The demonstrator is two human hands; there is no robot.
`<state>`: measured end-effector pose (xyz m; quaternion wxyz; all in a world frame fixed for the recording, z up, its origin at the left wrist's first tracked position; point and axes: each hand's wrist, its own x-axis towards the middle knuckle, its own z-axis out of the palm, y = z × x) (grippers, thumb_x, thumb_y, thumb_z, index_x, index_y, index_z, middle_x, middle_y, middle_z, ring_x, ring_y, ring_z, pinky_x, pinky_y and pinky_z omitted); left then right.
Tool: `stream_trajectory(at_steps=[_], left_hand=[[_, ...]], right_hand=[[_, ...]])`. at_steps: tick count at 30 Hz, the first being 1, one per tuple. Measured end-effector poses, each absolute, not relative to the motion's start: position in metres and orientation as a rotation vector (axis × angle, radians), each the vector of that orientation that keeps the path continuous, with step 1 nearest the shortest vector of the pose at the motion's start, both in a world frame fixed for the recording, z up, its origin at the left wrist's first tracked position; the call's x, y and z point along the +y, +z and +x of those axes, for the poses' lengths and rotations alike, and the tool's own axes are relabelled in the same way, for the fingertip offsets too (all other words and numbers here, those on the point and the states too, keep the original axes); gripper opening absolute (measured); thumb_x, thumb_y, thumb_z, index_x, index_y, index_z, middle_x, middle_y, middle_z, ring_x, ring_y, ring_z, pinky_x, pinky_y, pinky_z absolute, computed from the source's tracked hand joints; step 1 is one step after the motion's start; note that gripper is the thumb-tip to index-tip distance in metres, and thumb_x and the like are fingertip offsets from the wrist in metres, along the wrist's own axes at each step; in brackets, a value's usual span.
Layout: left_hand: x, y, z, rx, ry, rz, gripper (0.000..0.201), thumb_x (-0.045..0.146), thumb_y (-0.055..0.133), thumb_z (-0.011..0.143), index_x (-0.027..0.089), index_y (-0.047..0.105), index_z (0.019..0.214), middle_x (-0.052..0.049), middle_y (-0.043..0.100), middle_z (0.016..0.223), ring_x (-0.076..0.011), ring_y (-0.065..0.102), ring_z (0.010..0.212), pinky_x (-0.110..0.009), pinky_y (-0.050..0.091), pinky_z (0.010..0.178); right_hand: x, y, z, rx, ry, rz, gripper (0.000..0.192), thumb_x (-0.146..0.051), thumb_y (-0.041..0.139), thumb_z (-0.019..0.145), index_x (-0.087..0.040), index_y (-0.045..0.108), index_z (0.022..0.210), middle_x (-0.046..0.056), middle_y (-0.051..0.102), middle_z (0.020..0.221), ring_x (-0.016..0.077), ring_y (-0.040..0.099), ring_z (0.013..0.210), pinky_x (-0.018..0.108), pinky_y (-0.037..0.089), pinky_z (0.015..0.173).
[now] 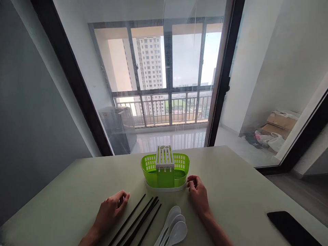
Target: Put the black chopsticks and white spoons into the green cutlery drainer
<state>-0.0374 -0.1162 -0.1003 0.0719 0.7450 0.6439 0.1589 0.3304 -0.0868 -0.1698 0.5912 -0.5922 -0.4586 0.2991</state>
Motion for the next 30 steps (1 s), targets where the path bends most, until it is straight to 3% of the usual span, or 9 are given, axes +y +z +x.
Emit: stream_trajectory(at_steps=[11, 21, 25, 30], left_hand=[[-0.126, -0.093, -0.033, 1.512, 0.429, 2.483, 0.042, 0.058, 0.058, 0.092, 0.021, 0.056, 0.07, 0.001, 0.063, 0.07, -0.0127, 0.054, 0.059, -0.023, 0.038, 0.059], [-0.129, -0.095, -0.031, 1.434, 0.356, 2.507, 0.04, 0.056, 0.06, 0.091, 0.021, 0.054, 0.073, 0.0, 0.064, 0.076, -0.0138, 0.056, 0.065, -0.024, 0.039, 0.061], [-0.127, -0.093, -0.036, 1.418, 0.319, 2.427, 0.029, 0.048, 0.059, 0.093, 0.022, 0.058, 0.081, 0.0, 0.063, 0.078, -0.014, 0.057, 0.067, -0.024, 0.041, 0.062], [-0.13, -0.08, -0.042, 1.403, 0.314, 2.295, 0.021, 0.044, 0.064, 0.089, 0.024, 0.062, 0.095, -0.001, 0.064, 0.103, -0.0149, 0.062, 0.079, -0.024, 0.046, 0.07]], right_hand=[[-0.089, -0.166, 0.329, -1.107, 0.697, -1.42, 0.021, -0.038, 0.052, 0.081, -0.022, 0.064, 0.09, 0.002, 0.069, 0.075, 0.0217, 0.064, 0.068, 0.03, 0.048, 0.066], [-0.091, -0.163, 0.33, -1.111, 0.73, -1.411, 0.021, -0.038, 0.053, 0.081, -0.022, 0.063, 0.09, 0.002, 0.068, 0.074, 0.0217, 0.063, 0.068, 0.03, 0.047, 0.065], [-0.091, -0.166, 0.331, -1.115, 0.749, -1.416, 0.021, -0.038, 0.053, 0.082, -0.022, 0.063, 0.093, 0.001, 0.066, 0.074, 0.0211, 0.062, 0.068, 0.03, 0.047, 0.065], [-0.091, -0.166, 0.33, -1.104, 0.744, -1.407, 0.02, -0.037, 0.054, 0.081, -0.022, 0.063, 0.09, 0.001, 0.067, 0.073, 0.0211, 0.062, 0.067, 0.03, 0.047, 0.066]])
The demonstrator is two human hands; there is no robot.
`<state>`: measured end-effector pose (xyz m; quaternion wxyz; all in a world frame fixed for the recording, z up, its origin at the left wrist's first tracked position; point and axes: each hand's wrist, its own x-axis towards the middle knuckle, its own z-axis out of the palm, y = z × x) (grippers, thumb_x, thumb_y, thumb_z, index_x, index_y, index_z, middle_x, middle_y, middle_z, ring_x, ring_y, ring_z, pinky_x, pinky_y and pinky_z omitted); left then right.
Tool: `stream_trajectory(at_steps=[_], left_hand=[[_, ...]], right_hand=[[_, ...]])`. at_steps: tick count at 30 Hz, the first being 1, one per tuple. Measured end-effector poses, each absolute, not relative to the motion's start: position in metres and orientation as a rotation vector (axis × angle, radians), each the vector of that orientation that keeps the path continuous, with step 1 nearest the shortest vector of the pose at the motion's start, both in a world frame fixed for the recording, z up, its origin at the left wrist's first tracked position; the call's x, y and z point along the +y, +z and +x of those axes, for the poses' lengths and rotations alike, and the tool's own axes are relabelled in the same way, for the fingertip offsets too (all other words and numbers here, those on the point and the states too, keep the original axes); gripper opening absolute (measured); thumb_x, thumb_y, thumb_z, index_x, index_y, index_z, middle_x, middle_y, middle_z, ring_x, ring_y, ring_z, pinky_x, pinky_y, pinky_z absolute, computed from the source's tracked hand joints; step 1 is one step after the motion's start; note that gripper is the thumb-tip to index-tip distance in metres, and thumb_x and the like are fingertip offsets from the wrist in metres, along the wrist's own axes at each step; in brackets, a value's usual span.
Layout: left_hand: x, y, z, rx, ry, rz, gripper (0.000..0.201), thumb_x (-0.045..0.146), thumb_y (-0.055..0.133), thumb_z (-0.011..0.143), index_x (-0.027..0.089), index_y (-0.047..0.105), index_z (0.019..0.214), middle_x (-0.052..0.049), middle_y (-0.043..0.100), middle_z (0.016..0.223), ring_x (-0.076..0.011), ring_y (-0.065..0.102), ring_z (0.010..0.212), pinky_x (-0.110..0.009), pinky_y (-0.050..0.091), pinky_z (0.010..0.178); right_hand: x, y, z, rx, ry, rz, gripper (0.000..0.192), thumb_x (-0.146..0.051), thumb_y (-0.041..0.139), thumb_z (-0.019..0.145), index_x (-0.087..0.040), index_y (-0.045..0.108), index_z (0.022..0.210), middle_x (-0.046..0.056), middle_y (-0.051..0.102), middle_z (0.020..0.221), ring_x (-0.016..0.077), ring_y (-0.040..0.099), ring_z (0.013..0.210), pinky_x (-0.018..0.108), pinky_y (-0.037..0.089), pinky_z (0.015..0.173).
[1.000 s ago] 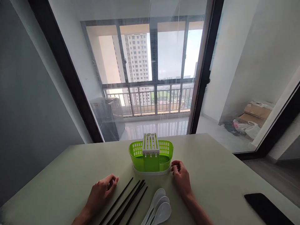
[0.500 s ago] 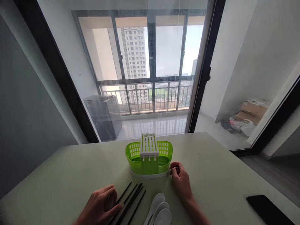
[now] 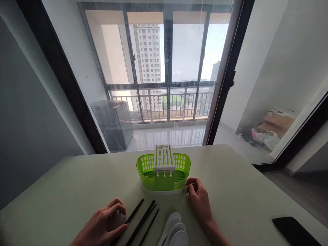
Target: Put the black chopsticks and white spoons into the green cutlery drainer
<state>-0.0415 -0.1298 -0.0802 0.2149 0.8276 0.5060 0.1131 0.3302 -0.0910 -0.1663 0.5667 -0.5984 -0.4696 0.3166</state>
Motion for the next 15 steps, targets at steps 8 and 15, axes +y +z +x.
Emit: stream_trajectory(at_steps=[8, 15], left_hand=[[-0.128, -0.076, -0.053, 1.403, 0.296, 2.232, 0.017, 0.034, 0.067, 0.081, 0.025, 0.064, 0.095, -0.001, 0.064, 0.107, -0.014, 0.062, 0.077, -0.022, 0.049, 0.069], [-0.117, -0.078, -0.079, 1.644, 0.361, 2.27, 0.021, 0.041, 0.054, 0.091, 0.024, 0.065, 0.097, -0.003, 0.065, 0.104, -0.014, 0.063, 0.07, -0.024, 0.05, 0.066]], right_hand=[[-0.093, -0.162, 0.329, -1.117, 0.733, -1.428, 0.02, -0.038, 0.053, 0.081, -0.023, 0.065, 0.089, 0.001, 0.068, 0.074, 0.0215, 0.062, 0.068, 0.03, 0.047, 0.065], [-0.092, -0.159, 0.329, -1.125, 0.74, -1.419, 0.019, -0.037, 0.052, 0.081, -0.023, 0.064, 0.087, 0.001, 0.066, 0.072, 0.0211, 0.062, 0.067, 0.03, 0.048, 0.065]])
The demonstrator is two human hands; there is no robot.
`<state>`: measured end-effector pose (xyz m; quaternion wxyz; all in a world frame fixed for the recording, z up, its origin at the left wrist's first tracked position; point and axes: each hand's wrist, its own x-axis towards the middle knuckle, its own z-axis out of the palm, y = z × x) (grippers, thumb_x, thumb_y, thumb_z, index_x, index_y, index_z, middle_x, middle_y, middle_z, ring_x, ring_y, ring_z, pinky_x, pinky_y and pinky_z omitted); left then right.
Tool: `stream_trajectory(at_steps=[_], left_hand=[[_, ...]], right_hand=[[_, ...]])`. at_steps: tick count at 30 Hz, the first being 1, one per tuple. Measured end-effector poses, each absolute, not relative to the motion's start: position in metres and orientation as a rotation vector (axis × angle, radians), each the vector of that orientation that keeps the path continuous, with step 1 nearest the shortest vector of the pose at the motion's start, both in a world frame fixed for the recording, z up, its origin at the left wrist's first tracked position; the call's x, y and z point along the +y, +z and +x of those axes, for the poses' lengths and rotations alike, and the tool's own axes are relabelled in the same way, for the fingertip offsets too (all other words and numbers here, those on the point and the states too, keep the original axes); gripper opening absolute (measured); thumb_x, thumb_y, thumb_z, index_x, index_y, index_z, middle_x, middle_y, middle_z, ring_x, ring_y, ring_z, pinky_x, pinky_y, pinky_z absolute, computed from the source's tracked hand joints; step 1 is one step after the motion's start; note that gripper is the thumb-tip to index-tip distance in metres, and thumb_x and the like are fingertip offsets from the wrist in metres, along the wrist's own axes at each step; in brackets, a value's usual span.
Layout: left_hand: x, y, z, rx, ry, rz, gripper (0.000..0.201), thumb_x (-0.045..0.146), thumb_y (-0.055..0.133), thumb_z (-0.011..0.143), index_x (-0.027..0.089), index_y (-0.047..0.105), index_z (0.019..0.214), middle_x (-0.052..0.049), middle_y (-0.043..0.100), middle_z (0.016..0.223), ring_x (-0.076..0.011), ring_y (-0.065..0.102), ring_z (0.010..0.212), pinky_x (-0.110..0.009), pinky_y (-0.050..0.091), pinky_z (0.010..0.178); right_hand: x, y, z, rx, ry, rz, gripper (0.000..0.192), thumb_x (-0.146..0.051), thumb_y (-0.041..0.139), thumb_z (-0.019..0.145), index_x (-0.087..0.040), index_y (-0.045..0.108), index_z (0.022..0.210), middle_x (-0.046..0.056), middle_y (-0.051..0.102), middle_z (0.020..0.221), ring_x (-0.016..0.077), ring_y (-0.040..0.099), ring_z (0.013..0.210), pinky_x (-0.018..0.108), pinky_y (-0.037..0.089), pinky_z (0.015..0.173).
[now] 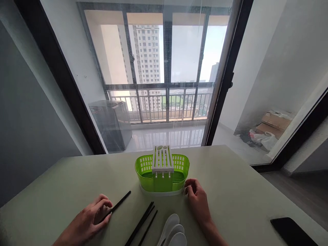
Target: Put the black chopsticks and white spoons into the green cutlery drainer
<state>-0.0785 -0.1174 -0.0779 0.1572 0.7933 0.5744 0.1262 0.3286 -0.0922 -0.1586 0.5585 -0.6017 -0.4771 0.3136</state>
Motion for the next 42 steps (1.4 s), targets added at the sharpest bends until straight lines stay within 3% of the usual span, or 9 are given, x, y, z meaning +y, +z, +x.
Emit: stream_trajectory(at_steps=[9, 23, 29, 35, 38, 42], left_hand=[[-0.11, -0.087, -0.084, 1.807, 0.499, 2.395, 0.029, 0.048, 0.049, 0.095, 0.026, 0.067, 0.09, -0.004, 0.069, 0.099, -0.0225, 0.07, 0.089, -0.034, 0.053, 0.082], [-0.114, -0.086, -0.074, 1.813, 0.423, 2.518, 0.022, 0.034, 0.048, 0.096, 0.025, 0.067, 0.088, -0.004, 0.071, 0.101, -0.0228, 0.068, 0.089, -0.036, 0.051, 0.081], [-0.117, -0.082, -0.067, 1.786, 0.442, 2.554, 0.028, 0.027, 0.043, 0.096, 0.025, 0.07, 0.09, -0.005, 0.073, 0.102, -0.0232, 0.068, 0.089, -0.036, 0.052, 0.08], [-0.121, -0.077, -0.063, 1.787, 0.789, 2.581, 0.037, 0.045, 0.038, 0.104, 0.025, 0.069, 0.099, -0.005, 0.077, 0.103, -0.02, 0.073, 0.077, -0.028, 0.05, 0.065], [-0.129, -0.071, -0.059, 1.763, 1.064, 2.484, 0.034, 0.052, 0.047, 0.101, 0.026, 0.069, 0.104, -0.002, 0.08, 0.097, -0.0171, 0.075, 0.068, -0.024, 0.049, 0.057], [-0.144, -0.057, -0.04, 1.721, 1.575, 2.009, 0.03, 0.054, 0.062, 0.092, 0.028, 0.062, 0.107, -0.002, 0.082, 0.091, -0.0232, 0.079, 0.085, -0.031, 0.061, 0.075]], right_hand=[[-0.092, -0.161, 0.329, -1.114, 0.74, -1.409, 0.02, -0.039, 0.054, 0.081, -0.023, 0.063, 0.088, 0.002, 0.067, 0.073, 0.0221, 0.062, 0.068, 0.031, 0.048, 0.066], [-0.093, -0.158, 0.329, -1.127, 0.727, -1.414, 0.02, -0.038, 0.053, 0.081, -0.023, 0.064, 0.087, 0.002, 0.069, 0.075, 0.0213, 0.062, 0.068, 0.03, 0.048, 0.065], [-0.094, -0.157, 0.329, -1.123, 0.728, -1.409, 0.02, -0.038, 0.054, 0.082, -0.022, 0.065, 0.088, 0.003, 0.07, 0.076, 0.0217, 0.063, 0.069, 0.031, 0.049, 0.066], [-0.094, -0.155, 0.328, -1.116, 0.714, -1.422, 0.019, -0.038, 0.053, 0.08, -0.023, 0.064, 0.085, 0.002, 0.069, 0.073, 0.0221, 0.063, 0.068, 0.03, 0.048, 0.064], [-0.094, -0.156, 0.328, -1.114, 0.723, -1.418, 0.018, -0.037, 0.053, 0.081, -0.023, 0.064, 0.085, 0.001, 0.067, 0.072, 0.0215, 0.062, 0.067, 0.03, 0.048, 0.064], [-0.095, -0.157, 0.328, -1.072, 0.731, -1.382, 0.017, -0.036, 0.055, 0.08, -0.023, 0.064, 0.085, 0.0, 0.064, 0.069, 0.0194, 0.058, 0.062, 0.028, 0.046, 0.06]])
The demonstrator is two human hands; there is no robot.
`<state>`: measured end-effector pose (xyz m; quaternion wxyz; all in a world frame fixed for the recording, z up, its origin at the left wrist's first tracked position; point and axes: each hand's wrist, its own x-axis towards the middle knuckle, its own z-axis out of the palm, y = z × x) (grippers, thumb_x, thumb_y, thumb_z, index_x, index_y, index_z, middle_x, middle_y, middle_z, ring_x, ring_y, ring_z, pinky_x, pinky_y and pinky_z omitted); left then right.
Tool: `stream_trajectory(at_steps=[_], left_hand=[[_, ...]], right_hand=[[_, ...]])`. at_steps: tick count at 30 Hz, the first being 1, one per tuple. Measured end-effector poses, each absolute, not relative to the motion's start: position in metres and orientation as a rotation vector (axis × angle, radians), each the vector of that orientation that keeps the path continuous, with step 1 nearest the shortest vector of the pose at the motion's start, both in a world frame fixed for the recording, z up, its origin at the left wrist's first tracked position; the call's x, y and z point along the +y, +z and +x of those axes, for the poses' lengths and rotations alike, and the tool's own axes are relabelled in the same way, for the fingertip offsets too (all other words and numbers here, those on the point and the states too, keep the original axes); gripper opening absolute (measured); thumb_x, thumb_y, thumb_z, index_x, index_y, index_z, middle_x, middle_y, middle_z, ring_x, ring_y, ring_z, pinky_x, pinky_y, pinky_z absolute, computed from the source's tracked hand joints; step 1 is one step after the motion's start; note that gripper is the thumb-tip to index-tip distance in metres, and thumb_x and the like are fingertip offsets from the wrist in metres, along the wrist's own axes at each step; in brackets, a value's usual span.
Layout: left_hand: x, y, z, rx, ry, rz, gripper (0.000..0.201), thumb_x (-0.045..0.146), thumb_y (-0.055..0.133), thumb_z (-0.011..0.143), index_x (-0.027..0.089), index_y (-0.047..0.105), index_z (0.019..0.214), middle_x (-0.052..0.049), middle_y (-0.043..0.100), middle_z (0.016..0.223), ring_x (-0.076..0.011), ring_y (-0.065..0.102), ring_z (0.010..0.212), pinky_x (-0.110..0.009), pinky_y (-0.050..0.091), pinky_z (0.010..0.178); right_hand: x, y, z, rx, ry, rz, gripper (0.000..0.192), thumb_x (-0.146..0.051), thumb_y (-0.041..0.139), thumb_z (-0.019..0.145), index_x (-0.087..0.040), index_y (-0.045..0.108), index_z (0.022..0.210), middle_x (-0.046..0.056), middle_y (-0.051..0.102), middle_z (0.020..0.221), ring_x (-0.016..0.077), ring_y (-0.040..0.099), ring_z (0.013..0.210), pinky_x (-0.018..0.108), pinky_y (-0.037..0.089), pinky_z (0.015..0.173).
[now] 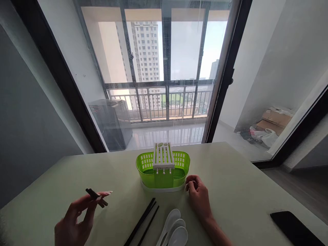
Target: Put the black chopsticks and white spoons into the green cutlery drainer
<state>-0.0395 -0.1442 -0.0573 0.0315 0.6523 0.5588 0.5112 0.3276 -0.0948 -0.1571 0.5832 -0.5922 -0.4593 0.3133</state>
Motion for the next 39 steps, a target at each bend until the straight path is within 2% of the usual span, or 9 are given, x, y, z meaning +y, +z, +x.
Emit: stream_trajectory(at_steps=[4, 8, 11, 15, 20, 24, 27, 33, 39], left_hand=[[-0.147, -0.046, -0.019, 1.534, 1.744, 1.364, 0.039, 0.057, 0.069, 0.086, 0.025, 0.06, 0.106, -0.003, 0.08, 0.091, -0.0278, 0.08, 0.085, -0.045, 0.065, 0.087], [-0.139, -0.054, -0.016, 1.385, 1.647, 0.954, 0.053, 0.059, 0.08, 0.074, 0.019, 0.065, 0.105, -0.005, 0.081, 0.096, -0.0306, 0.08, 0.091, -0.048, 0.065, 0.094], [-0.134, -0.066, -0.016, 1.308, 1.539, 0.736, 0.039, 0.047, 0.081, 0.078, 0.019, 0.066, 0.1, -0.008, 0.081, 0.104, -0.0306, 0.077, 0.105, -0.042, 0.063, 0.1], [-0.135, -0.077, -0.008, 1.21, 1.433, 0.515, 0.012, 0.023, 0.067, 0.093, 0.019, 0.067, 0.104, -0.01, 0.079, 0.117, -0.0264, 0.074, 0.113, -0.035, 0.059, 0.103], [-0.137, -0.088, 0.005, 1.093, 1.395, 0.382, 0.013, 0.011, 0.058, 0.097, 0.017, 0.069, 0.103, -0.013, 0.074, 0.128, -0.0278, 0.069, 0.121, -0.033, 0.059, 0.103], [-0.138, -0.095, 0.013, 1.032, 1.362, 0.321, 0.015, 0.012, 0.058, 0.097, 0.018, 0.071, 0.101, -0.011, 0.074, 0.129, -0.0291, 0.066, 0.125, -0.035, 0.057, 0.105], [-0.14, -0.099, 0.018, 1.008, 1.353, 0.312, 0.013, 0.012, 0.06, 0.097, 0.016, 0.072, 0.099, -0.011, 0.074, 0.129, -0.0293, 0.066, 0.125, -0.037, 0.055, 0.107], [-0.142, -0.109, 0.021, 0.954, 1.332, 0.345, 0.012, 0.016, 0.063, 0.096, 0.018, 0.075, 0.098, -0.011, 0.071, 0.133, -0.0289, 0.066, 0.125, -0.037, 0.054, 0.109], [-0.145, -0.106, 0.023, 0.905, 1.358, 0.379, 0.012, 0.022, 0.065, 0.095, 0.022, 0.076, 0.101, -0.006, 0.065, 0.143, -0.0282, 0.062, 0.131, -0.036, 0.05, 0.112]], right_hand=[[-0.099, -0.155, 0.325, -1.025, 0.707, -1.321, 0.015, -0.035, 0.055, 0.082, -0.022, 0.062, 0.081, -0.002, 0.058, 0.064, 0.0167, 0.052, 0.057, 0.026, 0.042, 0.055], [-0.105, -0.151, 0.321, -1.035, 0.674, -1.299, 0.014, -0.033, 0.055, 0.081, -0.023, 0.06, 0.073, -0.004, 0.05, 0.057, 0.0144, 0.045, 0.05, 0.025, 0.036, 0.049], [-0.112, -0.146, 0.319, -1.145, 0.593, -1.298, 0.014, -0.03, 0.054, 0.078, -0.023, 0.058, 0.067, -0.003, 0.053, 0.058, 0.0143, 0.046, 0.051, 0.025, 0.037, 0.05], [-0.122, -0.137, 0.314, -1.337, 0.54, -1.191, 0.019, -0.029, 0.053, 0.083, -0.024, 0.055, 0.065, -0.003, 0.053, 0.058, 0.0148, 0.049, 0.053, 0.024, 0.04, 0.053], [-0.131, -0.127, 0.305, -1.524, 0.68, -1.057, 0.028, -0.037, 0.051, 0.096, -0.022, 0.059, 0.073, -0.001, 0.057, 0.065, 0.016, 0.055, 0.061, 0.025, 0.045, 0.061], [-0.132, -0.124, 0.298, -1.623, 0.853, -1.072, 0.025, -0.044, 0.063, 0.094, -0.021, 0.07, 0.086, 0.004, 0.071, 0.083, 0.0211, 0.066, 0.082, 0.028, 0.051, 0.078], [-0.131, -0.123, 0.296, -1.657, 0.994, -1.019, 0.027, -0.048, 0.071, 0.09, -0.022, 0.076, 0.091, 0.005, 0.076, 0.091, 0.0227, 0.069, 0.089, 0.03, 0.051, 0.084], [-0.128, -0.125, 0.295, -1.66, 1.22, -0.872, 0.028, -0.048, 0.081, 0.082, -0.022, 0.083, 0.092, 0.005, 0.081, 0.087, 0.0224, 0.073, 0.082, 0.03, 0.055, 0.077], [-0.125, -0.134, 0.292, -1.656, 1.19, -0.936, 0.024, -0.049, 0.079, 0.083, -0.026, 0.086, 0.089, 0.005, 0.082, 0.079, 0.0213, 0.074, 0.071, 0.029, 0.056, 0.065]])
